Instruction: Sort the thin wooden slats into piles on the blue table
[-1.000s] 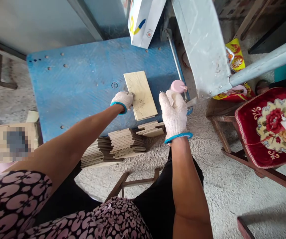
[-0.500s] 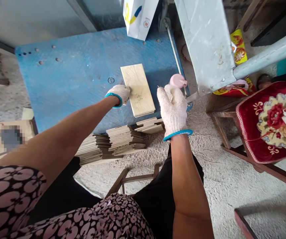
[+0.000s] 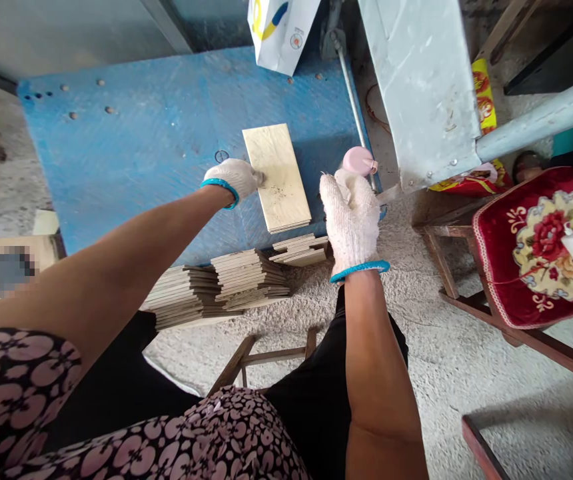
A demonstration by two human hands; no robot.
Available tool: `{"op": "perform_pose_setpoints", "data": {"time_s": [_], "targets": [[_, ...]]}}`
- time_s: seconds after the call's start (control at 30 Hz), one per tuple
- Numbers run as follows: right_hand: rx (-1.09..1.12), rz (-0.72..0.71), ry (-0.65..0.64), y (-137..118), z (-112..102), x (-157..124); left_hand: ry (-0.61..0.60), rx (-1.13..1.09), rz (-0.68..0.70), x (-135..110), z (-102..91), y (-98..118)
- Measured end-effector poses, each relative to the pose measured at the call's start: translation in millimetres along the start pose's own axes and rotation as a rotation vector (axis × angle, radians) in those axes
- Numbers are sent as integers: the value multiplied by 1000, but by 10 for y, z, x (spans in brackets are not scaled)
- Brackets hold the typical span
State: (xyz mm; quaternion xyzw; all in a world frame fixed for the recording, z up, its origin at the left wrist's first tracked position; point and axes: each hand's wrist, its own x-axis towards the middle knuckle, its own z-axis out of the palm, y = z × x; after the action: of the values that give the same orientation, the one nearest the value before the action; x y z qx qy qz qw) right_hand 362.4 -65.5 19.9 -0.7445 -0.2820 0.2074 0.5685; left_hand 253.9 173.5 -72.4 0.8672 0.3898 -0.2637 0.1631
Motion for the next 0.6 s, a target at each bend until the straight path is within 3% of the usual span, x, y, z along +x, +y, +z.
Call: {"op": "perform_pose_setpoints", "data": {"time_s": [0.27, 0.5, 0.6], "targets": [[-26, 71, 1, -88, 17, -2, -14, -16, -102, -2, -67, 57], [-43, 84, 12, -140, 37, 6, -30, -3, -114, 12, -162, 31], [-76, 82, 6, -156, 55, 8, -2, -95, -83, -14, -208, 4]]}}
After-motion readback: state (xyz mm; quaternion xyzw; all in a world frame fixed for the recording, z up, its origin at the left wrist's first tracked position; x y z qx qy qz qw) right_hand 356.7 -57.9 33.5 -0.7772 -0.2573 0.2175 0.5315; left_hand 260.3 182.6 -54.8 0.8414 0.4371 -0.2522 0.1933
